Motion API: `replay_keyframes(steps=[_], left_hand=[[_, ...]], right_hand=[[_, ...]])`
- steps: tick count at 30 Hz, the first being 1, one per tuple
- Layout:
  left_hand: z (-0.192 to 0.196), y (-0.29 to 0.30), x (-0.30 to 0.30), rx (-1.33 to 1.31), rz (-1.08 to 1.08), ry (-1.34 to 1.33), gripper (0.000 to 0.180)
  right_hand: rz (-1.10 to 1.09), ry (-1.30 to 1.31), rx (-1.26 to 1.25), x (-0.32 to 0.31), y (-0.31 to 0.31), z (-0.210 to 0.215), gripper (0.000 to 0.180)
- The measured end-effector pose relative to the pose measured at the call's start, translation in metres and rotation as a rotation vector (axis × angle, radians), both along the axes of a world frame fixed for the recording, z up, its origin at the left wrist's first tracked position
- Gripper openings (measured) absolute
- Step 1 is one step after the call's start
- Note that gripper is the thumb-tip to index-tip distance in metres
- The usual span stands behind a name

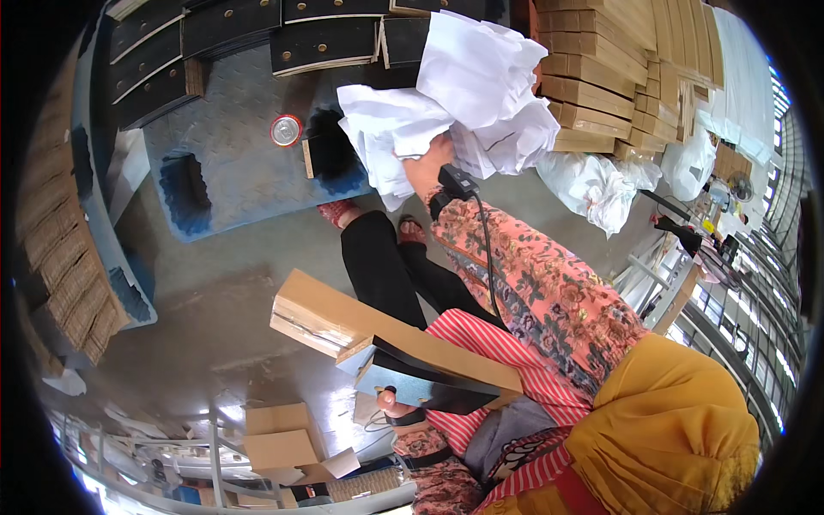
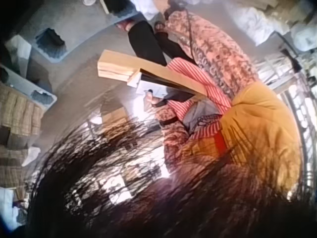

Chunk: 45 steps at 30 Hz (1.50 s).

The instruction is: Packing wooden boards and protective foam into cardboard boxes at a workstation.

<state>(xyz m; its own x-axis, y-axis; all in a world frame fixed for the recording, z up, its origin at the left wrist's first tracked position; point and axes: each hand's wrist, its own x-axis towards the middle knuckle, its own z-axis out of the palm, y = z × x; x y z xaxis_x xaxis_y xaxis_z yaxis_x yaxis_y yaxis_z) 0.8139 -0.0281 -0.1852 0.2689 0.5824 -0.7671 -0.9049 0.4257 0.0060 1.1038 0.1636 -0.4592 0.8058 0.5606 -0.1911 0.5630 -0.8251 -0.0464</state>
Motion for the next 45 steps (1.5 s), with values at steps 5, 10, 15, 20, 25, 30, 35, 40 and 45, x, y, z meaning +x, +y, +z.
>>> replay_keyframes(steps=[5, 10, 15, 20, 25, 30, 35, 40, 45], left_hand=[[-0.003, -0.001, 0.014, 0.02, -0.013, -0.049, 0.082], [-0.008, -0.017, -0.009, -0.005, 0.001, -0.002, 0.081], [-0.005, -0.008, 0.0, -0.053, -0.039, -0.024, 0.08], [-0.013, -0.023, -0.003, -0.056, -0.027, -0.05, 0.081], [-0.018, -0.05, -0.017, -0.08, -0.041, -0.004, 0.08], [-0.021, -0.035, -0.011, -0.042, -0.026, 0.016, 0.086], [-0.013, -0.016, -0.003, 0.005, 0.015, -0.028, 0.085], [-0.007, -0.005, -0.003, -0.004, -0.063, 0.04, 0.083], [-0.008, 0.004, 0.002, 0.087, 0.066, -0.103, 0.085]], right_hand=[[0.05, 0.275, 0.185, 0.027, 0.018, -0.022, 0.1], [0.234, 0.448, 0.311, 0.04, -0.006, 0.015, 0.024], [0.889, 0.386, -0.069, 0.08, -0.097, 0.04, 0.023], [0.682, 0.48, -0.129, 0.089, -0.114, 0.035, 0.019], [0.226, 0.426, 0.292, 0.04, -0.027, 0.022, 0.038], [0.069, 0.246, 0.222, 0.016, -0.016, 0.008, 0.058], [-0.088, 0.244, 0.257, -0.001, -0.011, 0.009, 0.056], [-0.09, 0.194, 0.2, -0.006, -0.013, 0.005, 0.049], [-0.159, 0.23, 0.209, -0.006, -0.009, 0.0, 0.051]])
